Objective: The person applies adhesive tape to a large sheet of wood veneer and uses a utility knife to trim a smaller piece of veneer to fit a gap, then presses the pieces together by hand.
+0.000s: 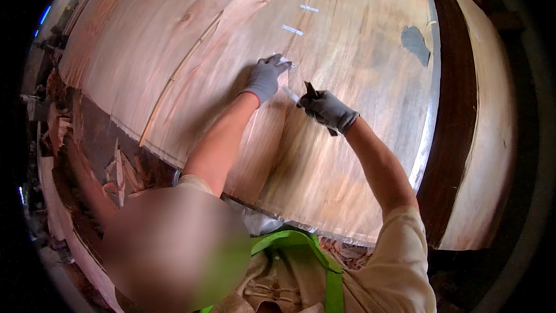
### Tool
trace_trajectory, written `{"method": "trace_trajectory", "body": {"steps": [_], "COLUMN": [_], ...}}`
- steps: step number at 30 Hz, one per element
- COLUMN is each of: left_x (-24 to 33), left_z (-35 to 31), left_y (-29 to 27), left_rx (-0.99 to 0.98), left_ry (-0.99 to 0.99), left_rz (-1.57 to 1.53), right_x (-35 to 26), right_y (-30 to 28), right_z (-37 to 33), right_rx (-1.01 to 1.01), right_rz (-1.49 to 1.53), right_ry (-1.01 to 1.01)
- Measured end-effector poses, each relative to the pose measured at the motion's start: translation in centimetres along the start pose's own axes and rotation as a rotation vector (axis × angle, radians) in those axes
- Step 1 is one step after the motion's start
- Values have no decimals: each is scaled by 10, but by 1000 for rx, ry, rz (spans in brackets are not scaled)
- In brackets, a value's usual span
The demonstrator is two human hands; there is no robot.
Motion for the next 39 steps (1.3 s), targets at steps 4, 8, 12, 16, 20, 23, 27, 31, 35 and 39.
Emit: {"method": "trace_trajectory", "body": {"steps": [4, 8, 12, 16, 20, 23, 27, 31, 35, 39], "left_x": [-3, 64, 70, 68, 23, -53, -57, -48, -41, -53], "left_z": [-61, -129, -130, -128, -134, -163, -162, -147, -144, -144], "left_y": [-13, 16, 18, 19, -8, -33, -44, 3, -6, -9], "left_rx": [198, 67, 58, 25, 178, 339, 396, 144, 107, 152], "left_ry": [-72, 197, 128, 69, 79, -315, -205, -78, -117, -149], "left_rz": [-351, 159, 150, 121, -280, -380, 37, 154, 159, 51], "right_x": [19, 43, 62, 85, 31, 14, -3, 1, 32, 51], "right_y": [0, -7, 4, 37, 60, 75, 92, 94, 91, 128], "right_z": [-15, -7, -31, -62, -43, 20, 91, 93, 48, -7], "right_rx": [3, 132, 229, 272, 178, 88, 92, 165, 175, -15], "right_rz": [-54, -51, 96, 52, -79, -65, -232, -432, -289, -431], "right_ry": [137, 157, 108, 104, -61, -110, -75, -13, -66, 34]}}
Point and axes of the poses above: each hand's wrist, its own z-axis towards the middle knuckle, its own y-axis out of the palm, x = y × z, the point moved 7 cm from there along z, towards the middle knuckle, and after that the axes turned 7 degrees about -y, right-handed, at the moved point
